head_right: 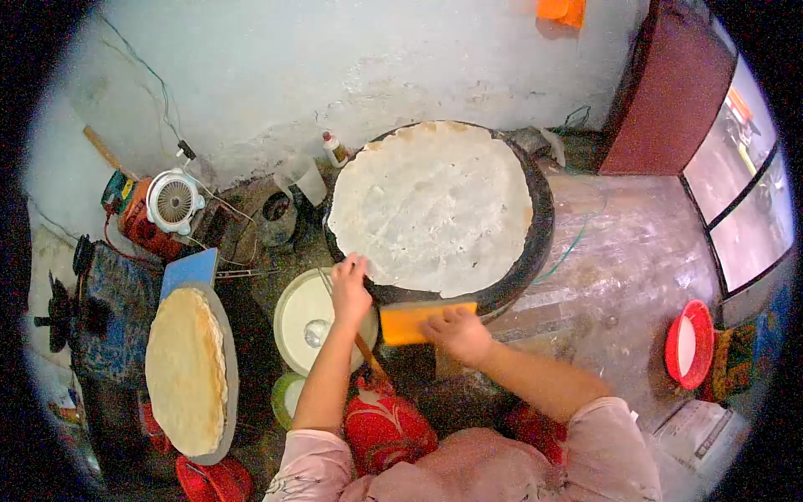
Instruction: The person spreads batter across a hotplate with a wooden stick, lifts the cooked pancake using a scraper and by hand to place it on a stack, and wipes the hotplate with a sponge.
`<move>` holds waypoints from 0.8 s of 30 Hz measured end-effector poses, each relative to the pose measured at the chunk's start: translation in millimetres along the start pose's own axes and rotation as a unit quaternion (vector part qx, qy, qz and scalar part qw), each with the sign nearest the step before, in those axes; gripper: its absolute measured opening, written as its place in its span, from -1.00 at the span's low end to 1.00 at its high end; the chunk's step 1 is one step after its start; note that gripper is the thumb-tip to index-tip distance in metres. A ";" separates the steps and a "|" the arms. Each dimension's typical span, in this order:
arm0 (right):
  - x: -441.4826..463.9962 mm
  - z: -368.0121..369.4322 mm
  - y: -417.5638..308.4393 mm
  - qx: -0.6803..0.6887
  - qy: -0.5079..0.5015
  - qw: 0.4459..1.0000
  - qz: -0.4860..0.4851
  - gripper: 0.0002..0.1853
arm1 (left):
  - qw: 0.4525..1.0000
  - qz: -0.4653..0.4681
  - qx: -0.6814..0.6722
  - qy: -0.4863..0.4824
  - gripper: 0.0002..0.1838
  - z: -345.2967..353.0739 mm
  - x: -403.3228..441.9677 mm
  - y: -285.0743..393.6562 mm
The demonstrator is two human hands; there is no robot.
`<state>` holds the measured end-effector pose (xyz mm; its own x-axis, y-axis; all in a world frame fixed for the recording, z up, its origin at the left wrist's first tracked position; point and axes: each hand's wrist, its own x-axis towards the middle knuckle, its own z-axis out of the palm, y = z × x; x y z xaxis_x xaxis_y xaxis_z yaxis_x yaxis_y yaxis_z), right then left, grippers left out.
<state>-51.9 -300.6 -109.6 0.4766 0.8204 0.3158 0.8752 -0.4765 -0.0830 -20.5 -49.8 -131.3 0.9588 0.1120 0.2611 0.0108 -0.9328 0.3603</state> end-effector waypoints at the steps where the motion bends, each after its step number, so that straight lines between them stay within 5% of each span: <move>1: 14.2 8.9 -1.0 -0.013 -0.008 1.000 -0.003 -0.74 | 0.998 -0.039 -0.023 0.052 -0.47 4.9 4.0 -6.4; 6: 91.5 31.0 7.8 -0.102 -0.007 0.987 0.121 -0.73 | 0.986 -0.107 -0.051 0.121 -0.51 -16.1 22.3 -44.9; 8: 98.1 26.5 22.2 -0.078 0.111 0.980 0.147 -0.73 | 0.985 -0.131 -0.040 0.109 -0.44 -24.7 23.7 -46.4; 12: 76.2 2.2 27.5 -0.054 0.119 0.976 0.174 -0.79 | 1.000 -0.007 -0.005 0.022 -0.11 -23.2 27.9 -21.6; 17: 23.3 -21.6 27.3 -0.052 0.017 0.993 0.109 -0.73 | 0.992 0.101 0.050 -0.051 -0.05 -8.1 47.4 11.1; 20: 4.6 -22.3 20.9 -0.044 0.026 0.997 0.056 -0.69 | 0.982 0.186 0.034 0.021 -0.45 7.5 65.6 13.2; 21: 1.6 -15.1 20.7 -0.036 0.003 0.998 0.053 -0.65 | 0.982 0.187 0.032 0.021 -0.45 11.3 71.1 12.9; 23: 8.7 -9.2 21.4 -0.048 -0.019 0.997 0.049 -0.64 | 0.988 0.120 0.047 -0.090 -0.80 13.2 84.9 15.2; 24: 14.8 -6.3 21.6 -0.060 -0.040 0.996 0.045 -0.64 | 0.987 0.121 0.047 -0.092 -0.80 11.4 91.7 18.6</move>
<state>-26.5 -300.8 -100.7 0.5621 0.7928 0.2357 0.8148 -0.5797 0.0070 70.9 -60.8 -110.8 0.9717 -0.1738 0.1598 -0.2069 -0.9531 0.2210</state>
